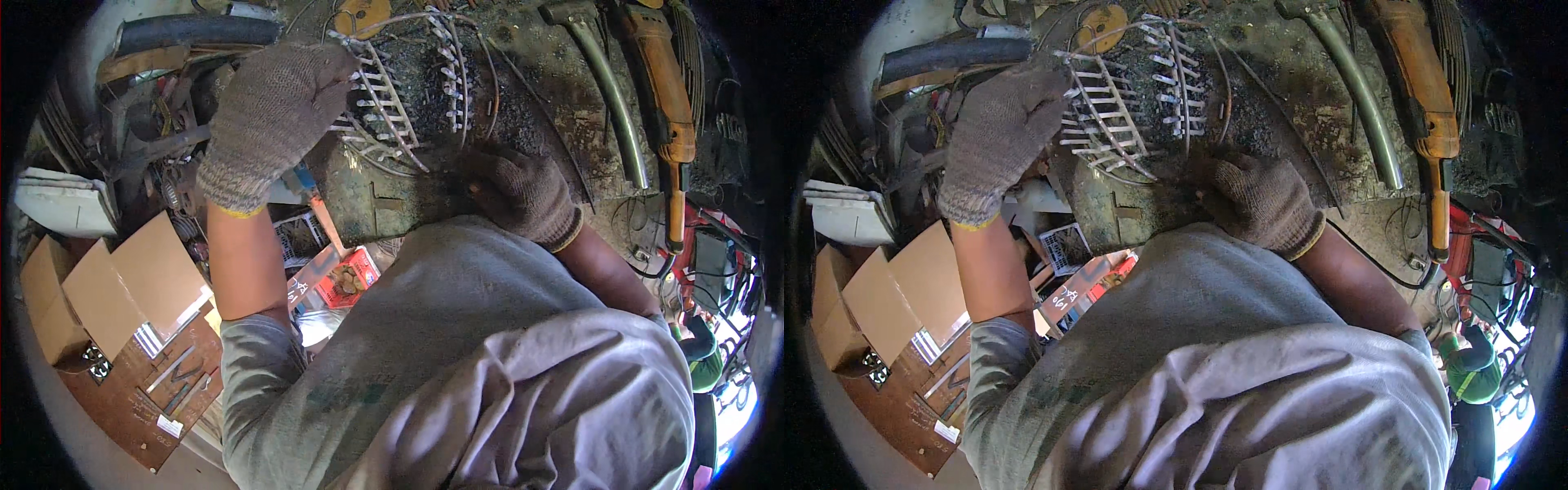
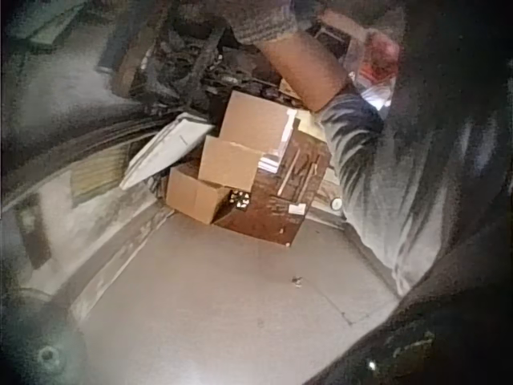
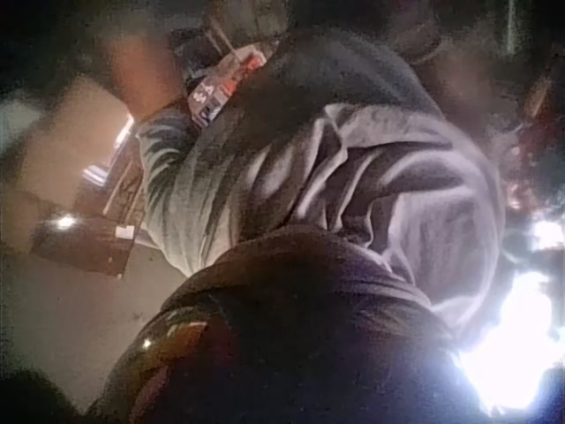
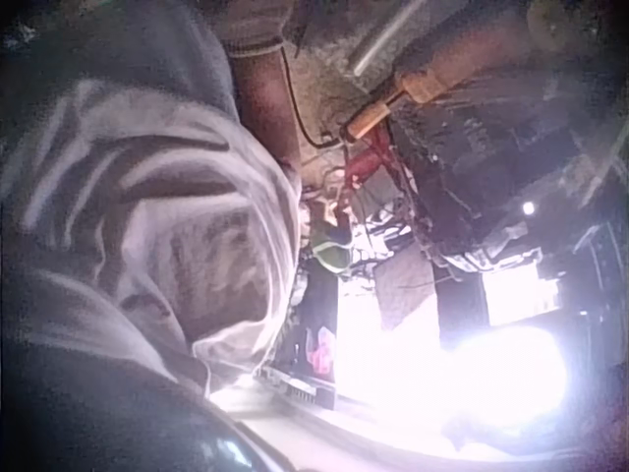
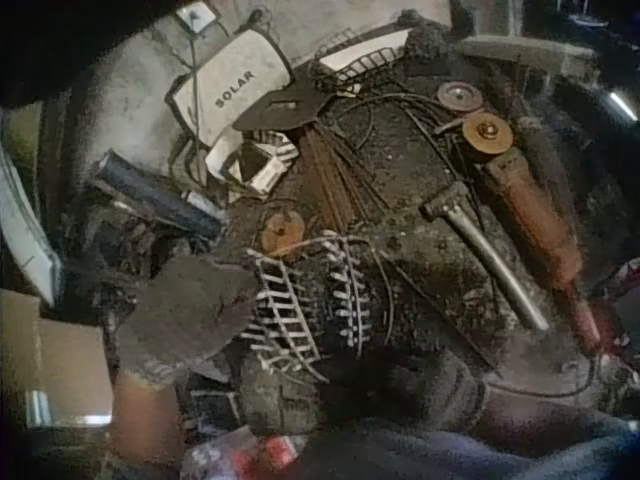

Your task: The person welds a curved metal structure on a workbench and then handles several metal rods.

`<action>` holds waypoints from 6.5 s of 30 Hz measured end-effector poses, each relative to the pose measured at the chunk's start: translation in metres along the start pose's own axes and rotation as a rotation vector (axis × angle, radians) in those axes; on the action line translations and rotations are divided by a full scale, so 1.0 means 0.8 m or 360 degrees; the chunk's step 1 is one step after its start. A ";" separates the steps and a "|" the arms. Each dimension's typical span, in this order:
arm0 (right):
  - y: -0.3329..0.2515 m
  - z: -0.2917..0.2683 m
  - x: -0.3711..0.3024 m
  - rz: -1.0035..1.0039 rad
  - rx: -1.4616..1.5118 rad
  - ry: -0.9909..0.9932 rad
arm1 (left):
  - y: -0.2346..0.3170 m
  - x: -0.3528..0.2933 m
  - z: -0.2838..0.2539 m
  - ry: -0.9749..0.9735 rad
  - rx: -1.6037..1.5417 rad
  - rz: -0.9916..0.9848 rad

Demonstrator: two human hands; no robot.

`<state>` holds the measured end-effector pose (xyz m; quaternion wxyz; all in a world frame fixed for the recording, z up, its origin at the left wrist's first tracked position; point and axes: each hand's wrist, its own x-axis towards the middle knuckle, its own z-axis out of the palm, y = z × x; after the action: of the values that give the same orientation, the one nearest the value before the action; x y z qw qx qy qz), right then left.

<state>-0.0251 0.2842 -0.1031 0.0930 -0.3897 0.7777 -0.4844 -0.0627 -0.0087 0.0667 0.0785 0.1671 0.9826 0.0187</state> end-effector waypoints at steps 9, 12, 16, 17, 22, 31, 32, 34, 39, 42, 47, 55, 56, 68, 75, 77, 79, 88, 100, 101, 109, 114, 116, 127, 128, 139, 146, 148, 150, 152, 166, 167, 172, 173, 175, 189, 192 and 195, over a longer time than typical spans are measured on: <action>-0.005 -0.009 0.001 0.0052 0.0045 -0.0108 | 0.000 -0.002 0.001 0.0090 0.0081 0.0042; -0.001 -0.003 0.001 0.0005 0.0062 -0.0026 | -0.003 -0.017 -0.014 0.0065 0.0067 -0.0086; -0.002 -0.003 0.004 -0.0021 0.0036 0.0036 | 0.023 -0.053 -0.013 0.0326 -0.0890 -0.0757; -0.004 -0.005 0.005 -0.0012 0.0046 0.0001 | 0.036 -0.066 0.002 0.0444 -0.1238 -0.0918; -0.032 -0.034 0.010 0.0065 0.0446 0.0188 | 0.120 -0.077 0.095 0.0535 -0.2137 -0.0577; -0.085 -0.028 0.052 0.0261 0.0742 0.0155 | 0.158 -0.084 0.120 0.0904 -0.1454 -0.0629; -0.090 -0.025 0.056 0.0336 0.0744 0.0213 | 0.160 -0.086 0.115 0.0900 -0.1461 -0.0596; -0.099 -0.024 0.065 0.0490 0.0747 0.0332 | 0.155 -0.091 0.112 0.1000 -0.1446 -0.0597; -0.081 -0.068 0.135 -0.0225 -0.0312 0.0117 | 0.049 -0.116 0.165 0.1305 -0.0916 -0.1098; -0.076 -0.077 0.178 -0.0394 -0.0452 -0.0193 | -0.037 -0.134 0.235 0.1193 -0.0381 -0.1317; -0.083 -0.072 0.201 -0.0483 -0.0605 -0.0243 | -0.059 -0.121 0.292 0.0667 0.0002 -0.1315; -0.076 -0.055 0.217 -0.0607 -0.0689 -0.0359 | -0.046 -0.134 0.293 0.0308 0.0255 -0.1192; -0.077 -0.055 0.217 -0.0584 -0.0710 -0.0385 | -0.039 -0.129 0.275 0.0250 0.0269 -0.1190; -0.078 -0.070 0.226 -0.0718 -0.0912 -0.0413 | -0.044 -0.128 0.267 0.0649 0.0480 -0.1004; -0.077 -0.055 0.229 -0.0760 -0.0947 -0.0436 | -0.048 -0.131 0.279 0.0533 0.0437 -0.1048; -0.075 -0.056 0.229 -0.0791 -0.0993 -0.0446 | -0.045 -0.130 0.271 0.0444 0.0428 -0.1078; -0.074 -0.062 0.231 -0.0830 -0.1043 -0.0471 | -0.038 -0.131 0.262 0.0598 0.0362 -0.1056; -0.076 -0.055 0.227 -0.0790 -0.1013 -0.0455 | -0.060 -0.134 0.303 0.0735 0.0579 -0.1007; -0.083 -0.062 0.222 -0.0754 -0.0987 -0.0489 | -0.029 -0.128 0.250 0.0527 0.0281 -0.1179; -0.080 -0.064 0.221 -0.0749 -0.1015 -0.0497 | -0.028 -0.127 0.248 0.0497 0.0299 -0.1194; -0.073 -0.077 0.202 -0.0462 -0.0708 -0.0309 | -0.041 -0.132 0.275 0.0383 0.0343 -0.1093; -0.074 -0.068 0.189 -0.0468 -0.0590 -0.0333 | -0.036 -0.126 0.254 0.0188 0.0305 -0.1180; -0.072 -0.066 0.190 -0.0530 -0.0602 -0.0368 | -0.041 -0.128 0.262 0.0207 0.0330 -0.1178; -0.080 -0.050 0.191 -0.0686 -0.0843 -0.0357 | -0.044 -0.127 0.278 0.0673 0.0266 -0.1279; -0.082 -0.050 0.193 -0.0735 -0.0907 -0.0391 | -0.044 -0.128 0.278 0.0674 0.0274 -0.1276; -0.087 -0.066 0.199 -0.0777 -0.0952 -0.0452 | -0.040 -0.131 0.266 0.0249 0.0340 -0.1171; -0.090 -0.061 0.202 -0.0803 -0.1118 -0.0542 | -0.036 -0.124 0.262 0.0560 0.0279 -0.1255; -0.087 -0.067 0.203 -0.0830 -0.1199 -0.0580 | -0.031 -0.125 0.251 0.0392 0.0199 -0.1292; -0.081 -0.068 0.201 -0.0893 -0.1101 -0.0492 | -0.036 -0.127 0.262 0.0432 0.0235 -0.1304; -0.080 -0.066 0.201 -0.0874 -0.1082 -0.0489 | -0.048 -0.132 0.288 0.0570 0.0302 -0.1257; -0.078 -0.074 0.171 -0.0571 -0.0814 -0.0403 | -0.029 -0.129 0.254 0.0427 0.0258 -0.1212; -0.079 -0.071 0.171 -0.0611 -0.0788 -0.0395 | -0.028 -0.128 0.254 0.0537 0.0316 -0.1225; -0.093 -0.064 0.172 -0.0652 -0.0833 -0.0464 | -0.045 -0.133 0.286 0.0617 0.0246 -0.1215; -0.091 -0.062 0.172 -0.0698 -0.0834 -0.0450 | -0.046 -0.133 0.285 0.0450 0.0304 -0.1170; -0.084 -0.058 0.174 -0.0792 -0.0835 -0.0428 | -0.046 -0.135 0.277 0.0179 0.0364 -0.1119; -0.094 -0.068 0.176 -0.0832 -0.1089 -0.0576 | -0.041 -0.135 0.272 0.0408 0.0452 -0.1125; -0.098 -0.062 0.175 -0.0814 -0.0978 -0.0529 | -0.049 -0.134 0.293 0.0437 0.0319 -0.1270; -0.096 -0.051 0.176 -0.0827 -0.0972 -0.0508 | -0.039 -0.121 0.259 0.0070 0.0257 -0.1351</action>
<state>-0.1027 0.1964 0.0144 -0.0324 -0.6524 0.7372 -0.1729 0.0507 -0.0684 -0.1255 0.0449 -0.2466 0.9640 -0.0886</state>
